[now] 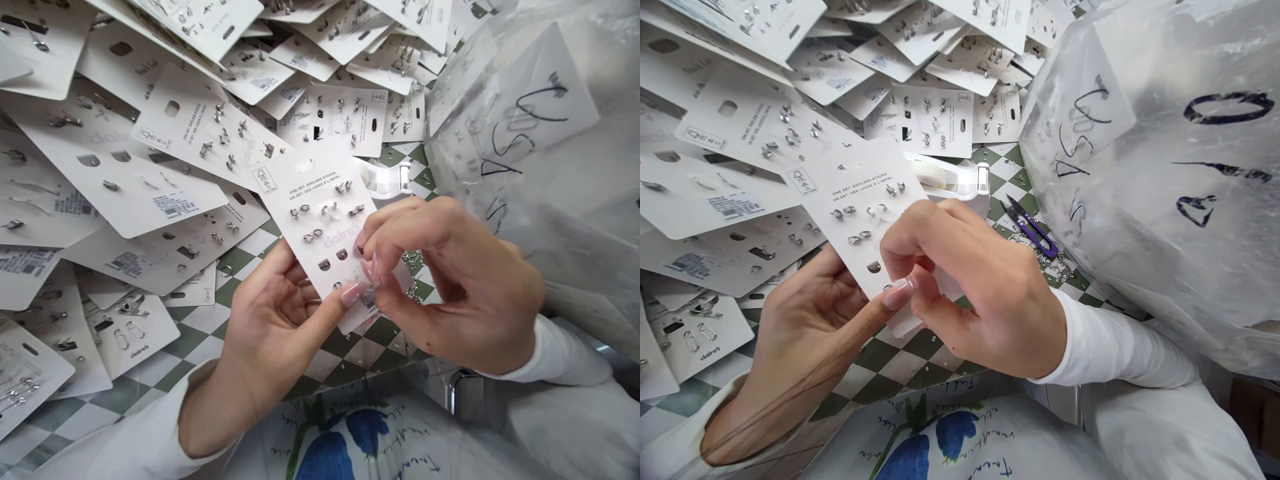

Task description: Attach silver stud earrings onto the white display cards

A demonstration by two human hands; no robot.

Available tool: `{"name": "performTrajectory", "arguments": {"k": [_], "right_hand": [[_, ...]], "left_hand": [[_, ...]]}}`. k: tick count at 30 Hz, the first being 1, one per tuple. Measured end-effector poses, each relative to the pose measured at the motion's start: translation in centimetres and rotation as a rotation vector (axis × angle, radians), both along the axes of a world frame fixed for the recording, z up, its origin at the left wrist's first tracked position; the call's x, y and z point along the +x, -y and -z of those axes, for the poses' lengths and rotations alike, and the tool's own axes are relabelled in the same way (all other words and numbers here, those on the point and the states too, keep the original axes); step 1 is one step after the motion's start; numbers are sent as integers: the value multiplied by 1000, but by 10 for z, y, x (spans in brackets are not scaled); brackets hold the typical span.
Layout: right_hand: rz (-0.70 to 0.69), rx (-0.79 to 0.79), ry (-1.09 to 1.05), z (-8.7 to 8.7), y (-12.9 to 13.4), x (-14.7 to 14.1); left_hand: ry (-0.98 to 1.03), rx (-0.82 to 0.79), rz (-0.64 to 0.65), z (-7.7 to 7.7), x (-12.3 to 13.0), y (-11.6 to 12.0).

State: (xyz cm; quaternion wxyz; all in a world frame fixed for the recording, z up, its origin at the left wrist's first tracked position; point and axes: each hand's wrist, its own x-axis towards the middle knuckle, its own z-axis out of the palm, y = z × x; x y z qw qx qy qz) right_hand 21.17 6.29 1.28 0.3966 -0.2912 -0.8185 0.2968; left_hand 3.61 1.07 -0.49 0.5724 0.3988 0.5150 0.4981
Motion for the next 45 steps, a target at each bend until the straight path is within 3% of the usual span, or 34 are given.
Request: {"name": "performTrajectory", "arguments": {"k": [3, 11, 18, 25, 29, 34, 37, 42, 45], "right_hand": [[-14, 86, -11, 1, 0, -2], [-6, 76, 4, 5, 4, 0], [-60, 76, 160, -10, -2, -7], [-39, 403, 351, -9, -2, -6], [69, 506, 407, 2, 1, -4], [304, 627, 255, 20, -2, -14], [354, 707, 228, 30, -3, -20], [281, 561, 261, 40, -5, -19], [191, 443, 106, 39, -8, -15]], "left_hand": [[-4, 16, -10, 0, 1, 0], [-1, 49, -4, -4, 2, -2], [62, -5, -45, -2, 4, 0], [61, -47, -119, 1, 6, 1], [63, -63, -121, 5, 7, 3], [57, -22, -141, 6, 4, 7], [29, 26, -158, 7, 3, 6], [37, 30, -137, 13, 5, -1], [34, 22, -140, 16, 5, -2]]}}
